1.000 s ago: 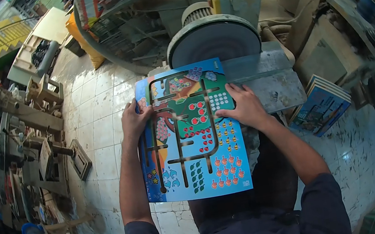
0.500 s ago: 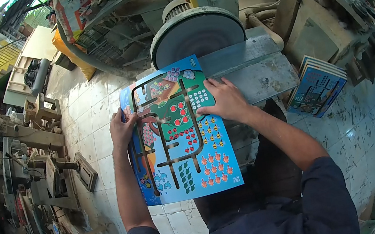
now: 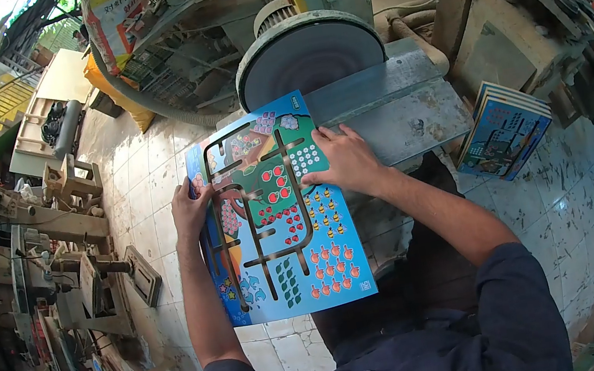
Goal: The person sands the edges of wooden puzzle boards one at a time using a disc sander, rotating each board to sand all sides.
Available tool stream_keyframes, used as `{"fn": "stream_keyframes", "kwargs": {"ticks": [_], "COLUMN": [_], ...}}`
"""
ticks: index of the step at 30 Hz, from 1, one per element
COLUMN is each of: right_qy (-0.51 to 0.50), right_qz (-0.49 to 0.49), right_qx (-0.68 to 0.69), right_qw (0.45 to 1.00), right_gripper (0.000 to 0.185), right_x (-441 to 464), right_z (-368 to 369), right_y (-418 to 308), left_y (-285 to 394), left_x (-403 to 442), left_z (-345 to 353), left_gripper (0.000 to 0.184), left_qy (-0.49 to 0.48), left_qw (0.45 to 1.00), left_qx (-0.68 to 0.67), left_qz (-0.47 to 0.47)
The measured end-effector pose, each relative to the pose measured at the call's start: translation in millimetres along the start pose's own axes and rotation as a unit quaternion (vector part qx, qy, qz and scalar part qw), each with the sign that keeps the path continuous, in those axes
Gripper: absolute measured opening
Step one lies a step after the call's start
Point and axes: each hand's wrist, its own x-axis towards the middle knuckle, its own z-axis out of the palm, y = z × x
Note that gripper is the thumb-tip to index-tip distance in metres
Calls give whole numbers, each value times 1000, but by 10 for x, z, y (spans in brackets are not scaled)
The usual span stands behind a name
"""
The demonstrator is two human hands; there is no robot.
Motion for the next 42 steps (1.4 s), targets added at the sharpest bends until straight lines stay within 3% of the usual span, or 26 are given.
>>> {"fn": "stream_keyframes", "kwargs": {"ticks": [5,7,10,24,26,27,28,29,30,32,34,35,36,37,42], "right_qy": [-5,-4,0,-7,45,46,46,38,24,151,143,92,108,108,110], "right_qz": [-5,-4,-11,19,22,9,42,76,67,89,68,93,102,106,113], "right_qx": [-10,-11,-19,1,69,68,254,431,433,576,583,512,508,507,485], "right_qw": [1000,1000,1000,1000,996,997,965,898,899,798,797,849,848,849,860], "right_gripper": [99,100,98,96,90,90,85,81,81,75,63,43,26,25,27], "right_x": [4,6,7,-22,-66,-112,-204,-327,-455,-695,-904,-1065,-1192,-1318,-1647], "right_z": [3,0,5,47,102,104,55,28,17,19,19,-6,-35,19,-27], "right_y": [4,2,2,-39,-40,-56,-128,-201,-274,-376,-277,-187,-199,-111,67], "left_y": [16,57,-25,-57,15,-9,76,193,306,530,620,679,597,727,871], "left_x": [-1,-14,-3,-8,-23,-73,-125,-236,-390,-691,-974,-1132,-1253,-1367,-1699], "left_z": [-15,-43,21,53,-26,-6,-81,-178,-237,-308,-285,-241,-117,-137,33], "left_gripper": [55,67,55,60,61,61,62,64,68,79,84,83,83,73,69], "left_qy": [-8,-18,8,-11,-29,25,31,35,87,169,214,241,264,277,317], "left_qw": [1000,1000,1000,995,993,995,996,997,995,984,972,959,950,945,935], "left_qx": [1,18,11,89,104,90,73,56,21,-32,-98,-146,-165,-175,-156], "left_qz": [-3,-13,3,-34,-41,-27,-37,-48,-41,-37,-17,-10,16,7,27]}}
